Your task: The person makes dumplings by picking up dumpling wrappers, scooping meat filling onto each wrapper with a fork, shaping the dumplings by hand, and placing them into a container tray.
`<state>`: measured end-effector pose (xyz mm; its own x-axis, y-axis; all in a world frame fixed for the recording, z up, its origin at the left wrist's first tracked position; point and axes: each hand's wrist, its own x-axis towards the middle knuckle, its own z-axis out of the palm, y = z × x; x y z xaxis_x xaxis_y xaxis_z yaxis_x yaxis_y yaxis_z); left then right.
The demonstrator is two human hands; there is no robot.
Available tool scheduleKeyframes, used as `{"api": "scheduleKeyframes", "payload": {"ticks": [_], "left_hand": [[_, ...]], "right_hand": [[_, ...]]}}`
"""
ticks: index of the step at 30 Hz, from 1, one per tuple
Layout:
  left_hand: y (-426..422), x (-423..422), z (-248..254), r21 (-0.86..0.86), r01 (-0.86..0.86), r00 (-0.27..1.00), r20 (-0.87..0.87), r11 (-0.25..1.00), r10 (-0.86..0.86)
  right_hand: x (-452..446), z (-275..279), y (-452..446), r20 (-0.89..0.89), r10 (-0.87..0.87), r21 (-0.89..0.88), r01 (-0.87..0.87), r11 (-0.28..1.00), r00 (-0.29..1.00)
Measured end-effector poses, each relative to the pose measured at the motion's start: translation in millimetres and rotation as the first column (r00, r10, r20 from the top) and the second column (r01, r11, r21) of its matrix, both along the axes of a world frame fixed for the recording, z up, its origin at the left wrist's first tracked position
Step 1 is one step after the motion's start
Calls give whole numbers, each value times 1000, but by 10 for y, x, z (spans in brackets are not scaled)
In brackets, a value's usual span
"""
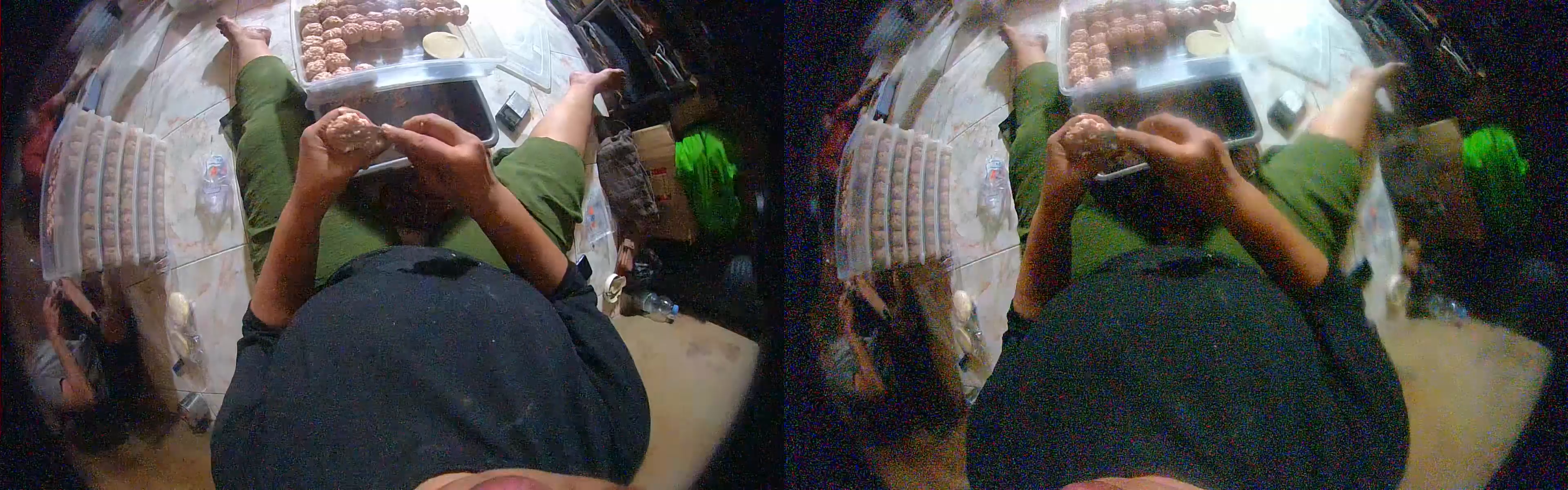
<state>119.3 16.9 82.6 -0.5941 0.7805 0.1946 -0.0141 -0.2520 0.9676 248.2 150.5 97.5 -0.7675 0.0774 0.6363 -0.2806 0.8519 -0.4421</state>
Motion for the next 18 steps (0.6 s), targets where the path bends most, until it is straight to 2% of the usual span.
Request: {"api": "scheduleKeyframes", "payload": {"ticks": [1, 3, 5, 6, 9, 12, 14, 16, 17, 18], "left_hand": [[0, 0, 0, -11, -30, 998, -59, 999, 30], [-8, -15, -8, -29, -100, 980, -177, 995, 93], [-2, -67, -69, -91, -199, 883, -449, 976, 138], [-2, -77, -79, -112, -251, 807, -573, 961, 144], [-10, 8, 45, -44, -166, 957, -247, 985, 151], [24, -58, -34, 67, -242, 818, -522, 968, 240], [12, -154, -7, -53, -279, 563, -818, 959, 119], [24, -128, 4, -51, -228, 671, -732, 972, 120], [52, -34, -5, 28, -163, 872, -463, 986, 157], [72, 21, -25, 123, -126, 980, -142, 984, 143]], "right_hand": [[-20, 20, -2, -5, -13, 10, 13, 1000, 1000], [-11, 80, 10, 24, 0, -79, 2, 997, 1000], [-11, 192, 20, 39, -1, -169, 8, 986, 999], [-13, 187, 39, 47, -4, -153, 12, 988, 999], [-11, 141, 93, 73, -5, -124, 14, 992, 997], [8, 109, 122, 92, 2, -165, 13, 986, 996], [40, 110, 174, 84, -54, -236, 72, 969, 995], [51, 14, 203, 85, -56, -323, 81, 943, 995], [46, -55, 189, 91, -39, -369, 70, 927, 995], [43, -93, 180, 97, -21, -414, 60, 908, 995]]}}
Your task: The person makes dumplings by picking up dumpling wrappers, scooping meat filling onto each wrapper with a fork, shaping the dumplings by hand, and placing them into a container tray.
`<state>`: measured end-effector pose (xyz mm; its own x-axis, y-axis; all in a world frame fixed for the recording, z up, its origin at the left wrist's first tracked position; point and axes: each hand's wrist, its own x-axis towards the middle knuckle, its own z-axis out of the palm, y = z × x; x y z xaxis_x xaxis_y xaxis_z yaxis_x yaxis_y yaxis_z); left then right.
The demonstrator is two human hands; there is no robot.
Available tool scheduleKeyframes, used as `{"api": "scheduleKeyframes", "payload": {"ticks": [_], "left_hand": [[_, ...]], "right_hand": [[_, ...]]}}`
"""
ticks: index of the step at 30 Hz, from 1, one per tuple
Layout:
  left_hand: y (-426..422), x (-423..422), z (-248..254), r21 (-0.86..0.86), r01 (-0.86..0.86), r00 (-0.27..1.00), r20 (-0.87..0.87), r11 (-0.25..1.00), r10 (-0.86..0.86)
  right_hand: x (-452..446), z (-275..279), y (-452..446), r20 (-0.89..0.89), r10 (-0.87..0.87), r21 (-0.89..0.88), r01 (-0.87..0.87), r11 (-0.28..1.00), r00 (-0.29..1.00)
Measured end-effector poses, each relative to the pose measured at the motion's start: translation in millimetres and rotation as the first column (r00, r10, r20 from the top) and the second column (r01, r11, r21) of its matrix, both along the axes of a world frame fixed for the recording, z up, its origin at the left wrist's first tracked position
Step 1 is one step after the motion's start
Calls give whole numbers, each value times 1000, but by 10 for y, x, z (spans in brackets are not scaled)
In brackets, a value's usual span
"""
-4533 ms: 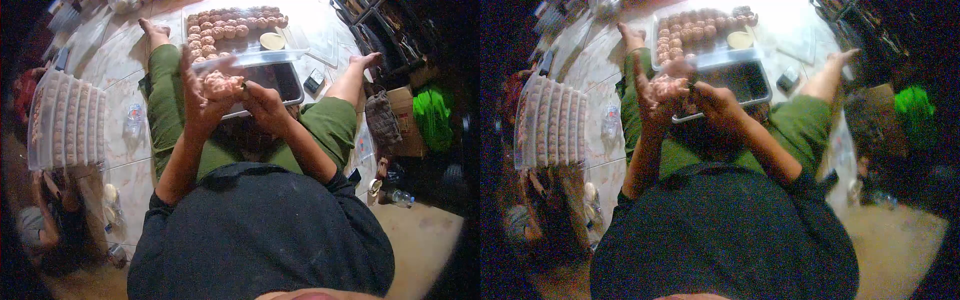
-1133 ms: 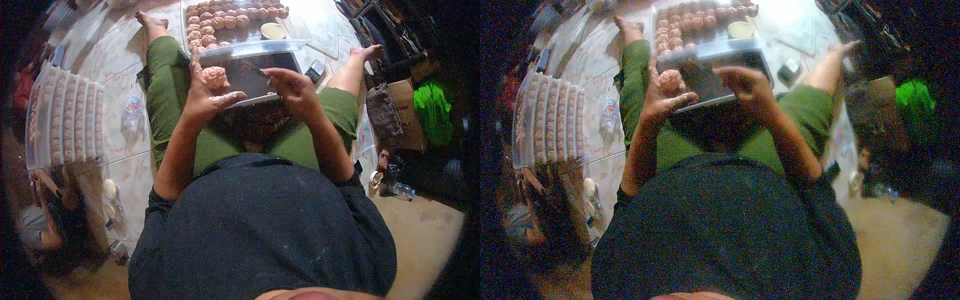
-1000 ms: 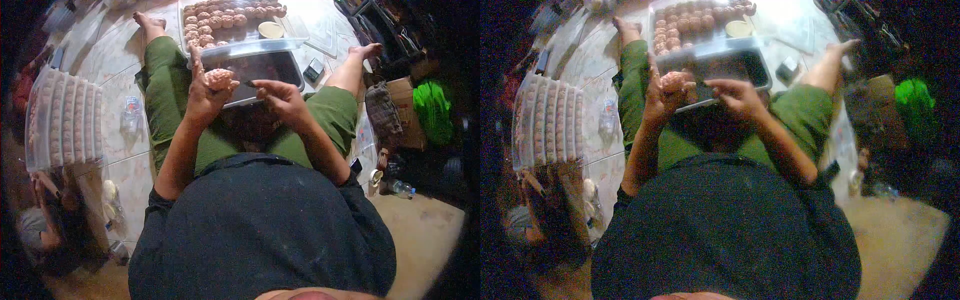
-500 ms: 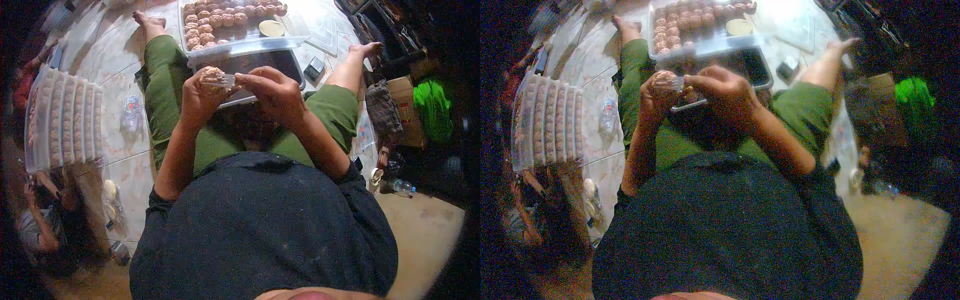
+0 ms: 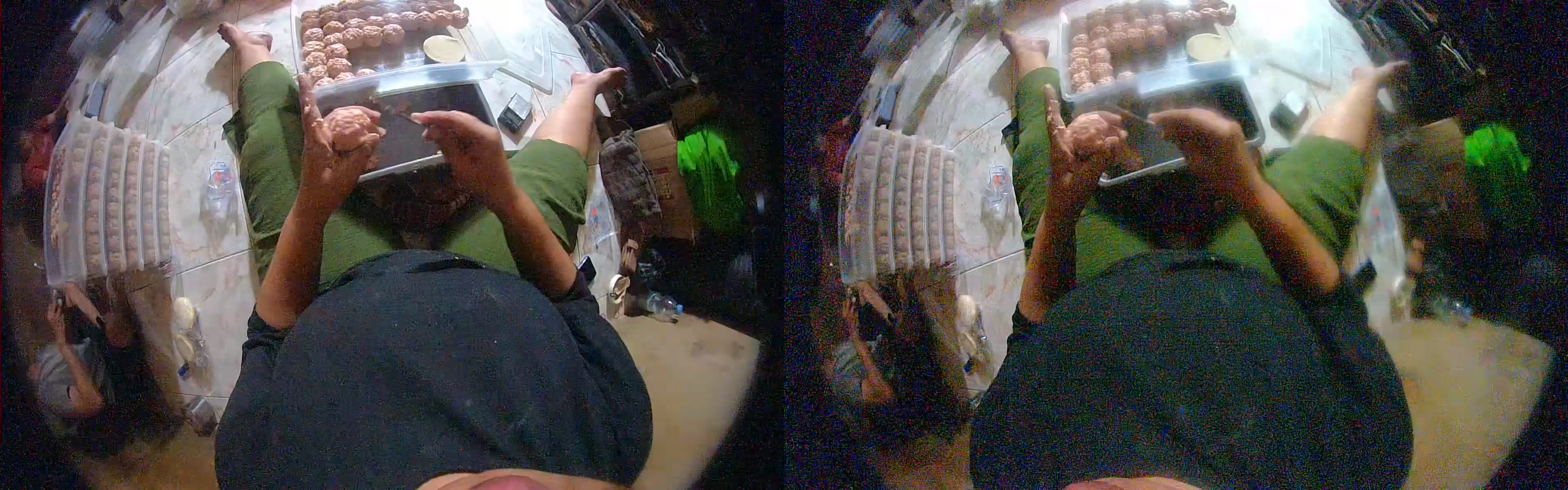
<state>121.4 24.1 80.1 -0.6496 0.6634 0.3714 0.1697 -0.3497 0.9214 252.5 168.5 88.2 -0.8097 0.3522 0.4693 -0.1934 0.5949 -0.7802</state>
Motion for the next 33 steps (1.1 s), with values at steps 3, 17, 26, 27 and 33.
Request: {"api": "scheduleKeyframes", "payload": {"ticks": [3, 17, 26, 27, 33], "left_hand": [[23, -62, -148, 29, 25, 993, -120, 999, -21], [-81, -94, -157, -139, 154, 988, 47, 978, -149], [-57, -94, -150, -251, -101, 946, -325, 963, 15], [-57, -73, -106, -243, -119, 938, -347, 963, 29], [-10, -22, -97, -165, -212, 873, -474, 963, 111]], "right_hand": [[14, -16, -127, 79, 111, 31, -114, 993, 991], [-11, 173, -109, 40, 79, 442, -88, 893, 996], [-20, 229, 47, 206, 64, 399, -144, 906, 977], [-24, 179, 60, 195, 107, 362, -172, 916, 975], [86, -118, 85, 37, 16, -253, -6, 967, 999]]}}
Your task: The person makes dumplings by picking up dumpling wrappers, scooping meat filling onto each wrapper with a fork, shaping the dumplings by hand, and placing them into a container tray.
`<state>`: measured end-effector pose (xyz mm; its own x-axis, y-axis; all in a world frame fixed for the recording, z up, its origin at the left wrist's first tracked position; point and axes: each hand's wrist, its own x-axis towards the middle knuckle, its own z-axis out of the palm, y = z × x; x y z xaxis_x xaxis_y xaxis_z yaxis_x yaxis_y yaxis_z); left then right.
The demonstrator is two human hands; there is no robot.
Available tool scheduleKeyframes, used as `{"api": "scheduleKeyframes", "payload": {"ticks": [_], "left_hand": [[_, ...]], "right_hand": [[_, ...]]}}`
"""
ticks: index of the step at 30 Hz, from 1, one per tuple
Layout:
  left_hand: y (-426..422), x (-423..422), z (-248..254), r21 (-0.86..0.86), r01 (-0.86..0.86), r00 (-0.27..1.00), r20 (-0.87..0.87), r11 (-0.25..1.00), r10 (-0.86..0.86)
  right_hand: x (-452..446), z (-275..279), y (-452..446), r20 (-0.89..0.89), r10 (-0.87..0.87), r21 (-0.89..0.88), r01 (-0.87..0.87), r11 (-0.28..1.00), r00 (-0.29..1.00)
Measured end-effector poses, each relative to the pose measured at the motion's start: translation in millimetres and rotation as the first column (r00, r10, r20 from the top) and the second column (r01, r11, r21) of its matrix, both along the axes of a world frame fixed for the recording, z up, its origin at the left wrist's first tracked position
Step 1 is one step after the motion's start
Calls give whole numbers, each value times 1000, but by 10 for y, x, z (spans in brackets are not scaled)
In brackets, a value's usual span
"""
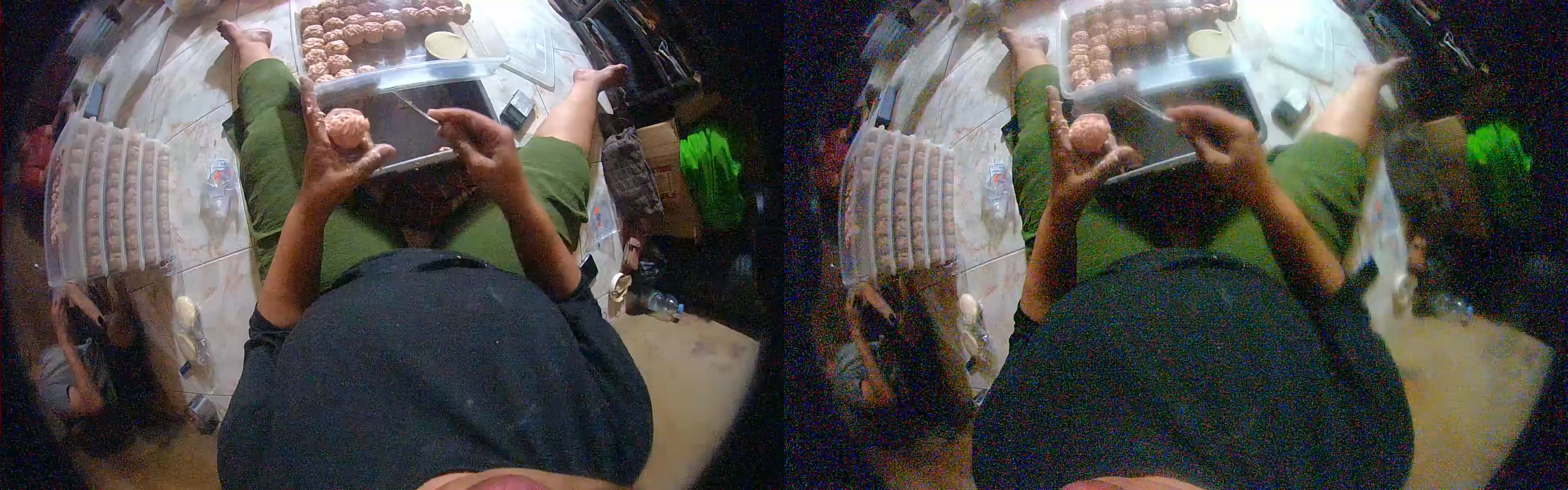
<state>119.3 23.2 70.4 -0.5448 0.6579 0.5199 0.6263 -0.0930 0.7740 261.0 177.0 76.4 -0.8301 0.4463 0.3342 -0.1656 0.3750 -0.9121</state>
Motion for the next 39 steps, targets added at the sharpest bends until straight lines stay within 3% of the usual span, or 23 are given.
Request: {"api": "scheduleKeyframes", "payload": {"ticks": [1, 4, 6, 8, 10, 13, 17, 22, 25, 27, 28, 29, 31, 34, 37, 38, 39], "left_hand": [[17, 68, 32, 243, 10, 904, 413, 970, -113], [75, 27, -45, 152, -27, 971, 240, 988, -10], [7, -60, -224, -12, -20, 988, 151, 1000, 22], [-26, -130, -303, -72, 21, 995, 103, 997, -13], [-31, -172, -308, -27, 108, 990, 95, 994, -105], [-53, -123, -220, 35, 110, 932, 344, 993, -115], [-47, -125, -168, 68, 144, 918, 363, 987, -159], [-85, -123, -180, 20, 109, 897, 429, 994, -107], [-41, -162, -267, 155, 148, 854, 477, 977, -205], [-15, -150, -242, 132, 105, 853, 498, 986, -157], [-12, -155, -236, 120, 81, 851, 509, 989, -131], [-15, -189, -270, 87, 98, 870, 476, 991, -128], [-14, -272, -381, 16, 136, 904, 406, 991, -131], [1, -321, -495, -52, 203, 787, 602, 978, -131], [-7, -291, -451, 14, 228, 811, 551, 973, -198], [-13, -312, -459, 4, 298, 682, 699, 954, -216], [-11, -328, -498, -16, 313, 742, 628, 950, -234]], "right_hand": [[37, -45, -36, 63, 23, -153, -13, 988, 998], [101, -42, -344, 192, 101, -487, 6, 874, 976], [90, -82, -521, 171, 141, -510, -35, 859, 975], [44, -152, -565, 84, 134, -237, -110, 965, 987], [-39, -211, -527, -38, 89, 279, -75, 957, 995], [-56, -35, -466, -113, -2, 498, 58, 865, 994], [-83, 50, -448, 49, 54, 559, -72, 826, 997], [-127, 95, -284, 18, 35, 523, -39, 851, 999], [-152, 54, -216, 115, 59, 498, -109, 860, 992], [-173, 27, -125, 123, 98, 488, -146, 860, 988], [-218, -6, -35, 34, 39, 541, -52, 840, 999], [-214, -8, 52, 78, -9, 439, -26, 898, 997], [-211, -191, 269, 186, -116, 406, 31, 914, 976], [-239, -313, 451, 420, -117, 325, -28, 945, 900], [-479, -200, 253, 203, -34, 588, -93, 804, 979], [-571, -222, 143, 215, 55, 452, -150, 879, 975], [-643, -169, -13, 228, 76, 441, -173, 881, 971]]}}
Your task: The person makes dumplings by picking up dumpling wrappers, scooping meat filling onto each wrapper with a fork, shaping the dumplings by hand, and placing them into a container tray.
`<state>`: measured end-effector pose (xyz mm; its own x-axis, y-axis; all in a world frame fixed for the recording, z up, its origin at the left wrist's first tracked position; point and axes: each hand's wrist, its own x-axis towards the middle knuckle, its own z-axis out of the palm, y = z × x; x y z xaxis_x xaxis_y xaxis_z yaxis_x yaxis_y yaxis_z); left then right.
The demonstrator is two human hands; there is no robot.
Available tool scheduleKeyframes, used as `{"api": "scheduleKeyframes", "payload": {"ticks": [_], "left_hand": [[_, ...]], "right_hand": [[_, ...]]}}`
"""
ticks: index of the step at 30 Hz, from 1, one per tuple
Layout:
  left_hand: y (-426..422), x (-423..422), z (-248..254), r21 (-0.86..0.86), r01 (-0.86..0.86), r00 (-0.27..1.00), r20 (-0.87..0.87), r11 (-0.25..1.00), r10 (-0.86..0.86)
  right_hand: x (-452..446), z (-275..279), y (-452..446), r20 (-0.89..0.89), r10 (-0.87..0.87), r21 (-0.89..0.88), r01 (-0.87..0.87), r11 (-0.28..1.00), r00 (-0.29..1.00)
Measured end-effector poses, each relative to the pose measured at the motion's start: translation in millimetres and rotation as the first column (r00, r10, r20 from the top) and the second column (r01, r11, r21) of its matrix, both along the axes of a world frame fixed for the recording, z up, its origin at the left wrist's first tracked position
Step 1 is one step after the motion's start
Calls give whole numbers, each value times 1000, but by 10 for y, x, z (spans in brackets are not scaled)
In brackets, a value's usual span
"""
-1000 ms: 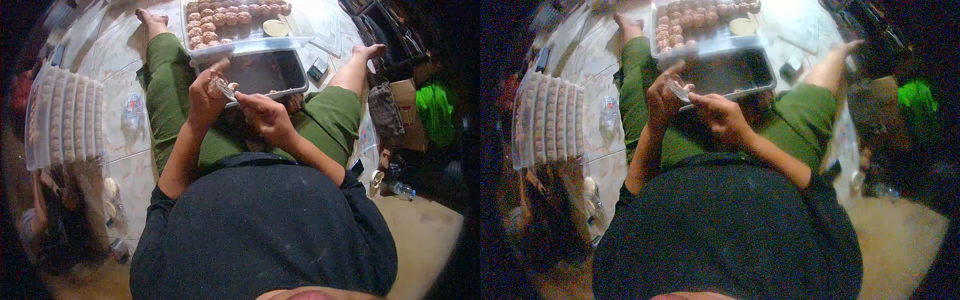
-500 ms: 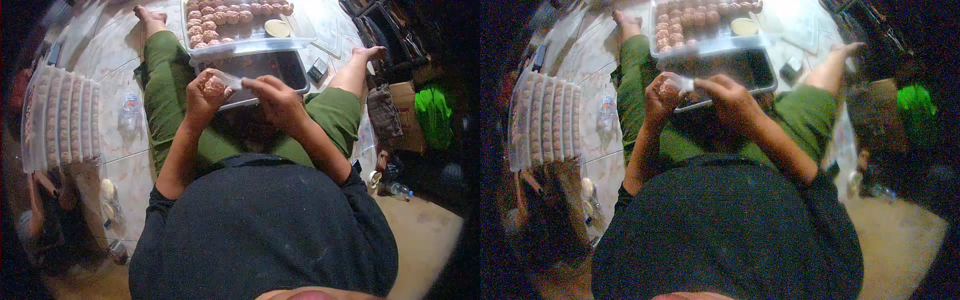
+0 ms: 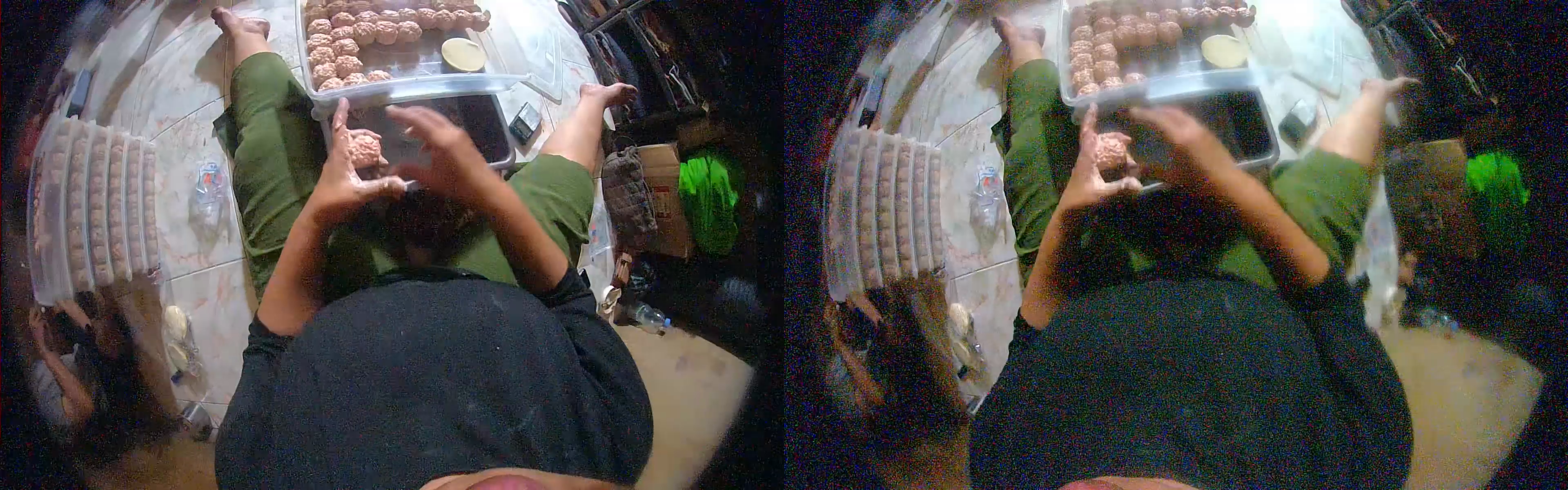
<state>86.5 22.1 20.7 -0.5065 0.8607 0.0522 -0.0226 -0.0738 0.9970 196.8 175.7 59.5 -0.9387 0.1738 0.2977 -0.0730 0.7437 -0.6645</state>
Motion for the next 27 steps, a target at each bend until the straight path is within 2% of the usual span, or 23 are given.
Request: {"api": "scheduleKeyframes", "payload": {"ticks": [2, 4, 6, 8, 9, 10, 12, 13, 14, 16, 17, 18, 20, 22, 24, 25, 27], "left_hand": [[11, -41, -79, 24, 38, 979, -201, 999, -32], [-33, -32, -70, -53, 97, 990, -96, 994, -102], [-40, -72, -47, -58, 132, 966, -217, 990, -141], [-97, -39, -29, 44, 71, 991, 114, 997, -75], [-86, -48, -30, 87, 32, 959, 280, 996, -55], [-71, -127, -116, 76, 61, 981, 180, 995, -74], [-41, -297, -285, 48, 114, 993, -21, 992, -113], [-13, -278, -275, 18, 40, 949, -312, 999, -32], [30, -246, -303, 12, 56, 949, -311, 998, -50], [92, -180, -381, -7, 81, 948, -308, 997, -79], [126, -169, -326, -83, 113, 872, -469, 990, -139], [155, -137, -334, -160, 89, 823, -544, 983, -162], [210, -99, -378, -300, 15, 702, -676, 954, -224], [199, -78, -398, -356, -32, 647, -720, 934, -252], [191, -84, -334, -461, -46, 621, -708, 886, -335], [183, -93, -360, -436, -18, 620, -711, 900, -332], [161, -116, -418, -387, 41, 617, -715, 921, -328]], "right_hand": [[-128, -92, -191, 40, -15, -58, 18, 998, 999], [-206, -119, -283, 33, -6, -114, 10, 993, 999], [-237, -112, -265, 66, 3, -209, 10, 978, 998], [-246, -72, -208, 121, 22, -357, 23, 934, 992], [-228, -144, -100, 72, 60, -433, -23, 901, 996], [-236, -153, -8, 6, 46, -492, -37, 870, 999], [-285, -67, 338, 18, 15, -440, -5, 898, 1000], [-351, -9, 521, -43, 14, -446, -32, 895, 999], [-437, 62, 685, -103, 17, -451, -62, 890, 995], [-645, 201, 884, -61, -44, -269, 26, 963, 997], [-779, 178, 996, 13, -91, -140, 92, 986, 996], [-902, 147, 1075, 80, -146, -5, 147, 989, 986], [-1161, 81, 1083, 210, -152, -102, 176, 979, 966], [-1406, -18, 1041, 250, -195, -30, 208, 978, 949], [-1594, -208, 1017, 187, -277, 202, 239, 950, 942], [-1673, -378, 1078, 97, -240, 273, 206, 940, 966], [-1742, -391, 998, 126, -219, 267, 179, 947, 968]]}}
